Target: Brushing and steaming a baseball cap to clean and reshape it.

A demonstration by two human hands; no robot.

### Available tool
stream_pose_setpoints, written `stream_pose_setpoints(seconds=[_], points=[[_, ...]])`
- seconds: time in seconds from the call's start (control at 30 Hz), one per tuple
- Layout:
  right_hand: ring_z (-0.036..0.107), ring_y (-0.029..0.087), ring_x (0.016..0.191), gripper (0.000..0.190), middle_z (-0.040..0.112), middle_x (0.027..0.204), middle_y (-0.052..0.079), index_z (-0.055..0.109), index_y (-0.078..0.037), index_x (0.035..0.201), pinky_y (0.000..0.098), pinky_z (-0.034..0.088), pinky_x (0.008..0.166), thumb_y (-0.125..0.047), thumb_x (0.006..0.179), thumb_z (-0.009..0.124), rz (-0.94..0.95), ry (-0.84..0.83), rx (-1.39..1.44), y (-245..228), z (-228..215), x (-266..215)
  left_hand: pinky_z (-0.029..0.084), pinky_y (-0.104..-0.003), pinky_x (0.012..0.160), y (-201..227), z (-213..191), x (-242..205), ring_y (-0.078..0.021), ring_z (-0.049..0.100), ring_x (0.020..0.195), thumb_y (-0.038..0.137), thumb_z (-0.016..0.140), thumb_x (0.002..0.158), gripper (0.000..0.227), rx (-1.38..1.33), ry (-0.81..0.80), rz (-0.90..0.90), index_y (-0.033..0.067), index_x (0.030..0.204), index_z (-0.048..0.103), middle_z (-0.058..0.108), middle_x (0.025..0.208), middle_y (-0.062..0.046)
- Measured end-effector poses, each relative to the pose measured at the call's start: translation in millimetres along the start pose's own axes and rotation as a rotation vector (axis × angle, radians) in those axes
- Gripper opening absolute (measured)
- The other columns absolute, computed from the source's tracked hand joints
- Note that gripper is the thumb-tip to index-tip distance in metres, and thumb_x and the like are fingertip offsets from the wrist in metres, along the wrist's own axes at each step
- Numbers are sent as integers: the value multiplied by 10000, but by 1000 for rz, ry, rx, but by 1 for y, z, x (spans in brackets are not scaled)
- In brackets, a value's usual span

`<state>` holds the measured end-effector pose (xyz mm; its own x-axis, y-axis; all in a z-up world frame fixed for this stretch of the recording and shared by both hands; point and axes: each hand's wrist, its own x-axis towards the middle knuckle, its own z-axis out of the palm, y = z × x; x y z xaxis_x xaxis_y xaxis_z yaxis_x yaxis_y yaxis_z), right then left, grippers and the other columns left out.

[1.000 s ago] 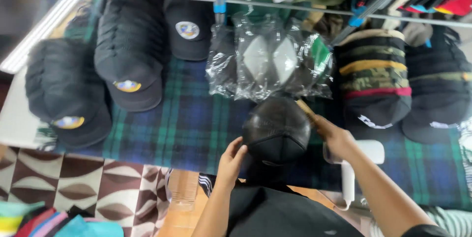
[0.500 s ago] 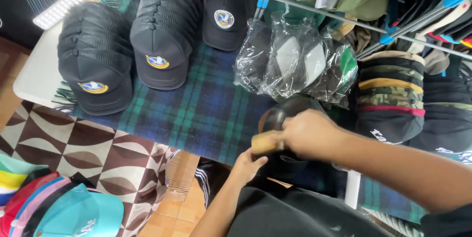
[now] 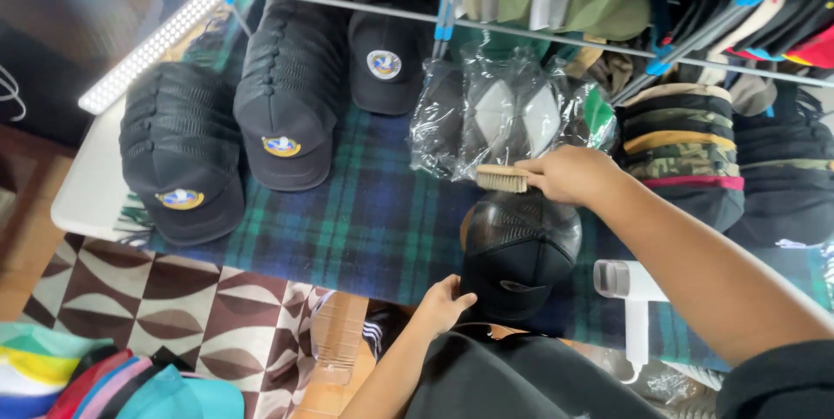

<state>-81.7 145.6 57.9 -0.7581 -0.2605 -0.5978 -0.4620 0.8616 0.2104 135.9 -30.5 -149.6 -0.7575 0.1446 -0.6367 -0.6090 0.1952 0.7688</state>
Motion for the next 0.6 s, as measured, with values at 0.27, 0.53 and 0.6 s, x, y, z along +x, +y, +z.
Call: stream_pose_setpoints(seconds=[0.27,0.53,0.6], points=[[378,232,368,503,491,532,168,464,-164,1548,349,305,342,-235,1050,479,476,266,1625,43,234,-79,509,-270,851,0,-8,15,-94,642,886,270,711,944,151,85,-119,-46,138,1008,671,695,937,37],[590,186,742,421,687,786,54,694,-81,876,326,404,688,-385,1057,466,711,217,1593,-27,407,-95,489,-261,790,9,-29,47,-120,680,898,270,763,886,391,-244,113,31,138,1245,685,724,1020,-16],[618,208,785,443,712,814,68,715,-85,924,341,406,719,-441,1036,476,727,222,1514,-19,414,-75,458,-263,710,14,-35,51,-128,666,884,272,751,893,466,-317,88,137,129,1324,645,710,1038,-36]])
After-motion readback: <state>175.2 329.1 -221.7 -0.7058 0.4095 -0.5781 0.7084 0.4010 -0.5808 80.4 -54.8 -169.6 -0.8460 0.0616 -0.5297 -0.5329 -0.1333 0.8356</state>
